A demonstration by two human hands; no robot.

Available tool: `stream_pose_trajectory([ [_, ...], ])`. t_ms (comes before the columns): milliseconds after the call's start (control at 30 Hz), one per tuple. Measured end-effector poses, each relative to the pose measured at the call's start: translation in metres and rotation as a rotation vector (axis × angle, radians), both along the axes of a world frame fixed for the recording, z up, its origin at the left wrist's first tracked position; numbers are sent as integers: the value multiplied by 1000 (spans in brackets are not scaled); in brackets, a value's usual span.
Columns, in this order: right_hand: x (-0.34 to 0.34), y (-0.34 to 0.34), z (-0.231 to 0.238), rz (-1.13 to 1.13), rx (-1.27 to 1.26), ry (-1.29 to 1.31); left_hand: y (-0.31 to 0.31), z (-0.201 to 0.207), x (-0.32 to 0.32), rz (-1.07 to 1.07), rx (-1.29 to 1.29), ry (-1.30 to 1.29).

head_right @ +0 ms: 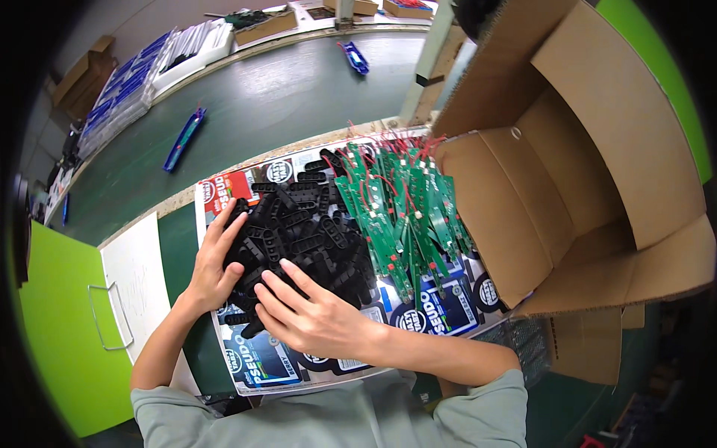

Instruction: The person assembles small electronic devices by inserting green circuit boards into blue plastic housings. They repeatedly pick up a housing, insert a board, and place the assembled unit on a nearby table. The person also retrieves additional circuit boards from a large cardboard box and places them on the work surface.

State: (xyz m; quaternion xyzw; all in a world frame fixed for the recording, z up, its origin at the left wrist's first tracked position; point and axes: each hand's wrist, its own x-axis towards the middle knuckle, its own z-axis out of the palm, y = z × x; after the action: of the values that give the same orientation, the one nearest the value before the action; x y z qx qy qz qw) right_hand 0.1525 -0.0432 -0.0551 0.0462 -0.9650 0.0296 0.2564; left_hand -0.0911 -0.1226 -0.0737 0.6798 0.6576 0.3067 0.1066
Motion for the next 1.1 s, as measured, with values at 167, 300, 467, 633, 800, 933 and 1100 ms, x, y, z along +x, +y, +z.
stream_pose_trajectory([
  [167,-6,-4,-11,-185,4,270,10,-8,1,-16,35,-69],
  [300,20,-16,4,-208,-37,463,-2,-12,-2,35,21,-34],
  [467,152,-55,-13,-372,-233,570,2,-16,6,45,59,-34],
  [633,293,-84,-142,-1463,-821,434,8,-15,-4,49,111,-167],
  [800,420,-108,-300,-2207,-970,75,29,31,10,74,267,-49],
  [933,429,-87,-313,-2204,-1041,-214,37,72,94,-55,356,-67],
  [1100,434,-78,-323,-2189,-965,-291,30,113,203,-621,303,47],
])
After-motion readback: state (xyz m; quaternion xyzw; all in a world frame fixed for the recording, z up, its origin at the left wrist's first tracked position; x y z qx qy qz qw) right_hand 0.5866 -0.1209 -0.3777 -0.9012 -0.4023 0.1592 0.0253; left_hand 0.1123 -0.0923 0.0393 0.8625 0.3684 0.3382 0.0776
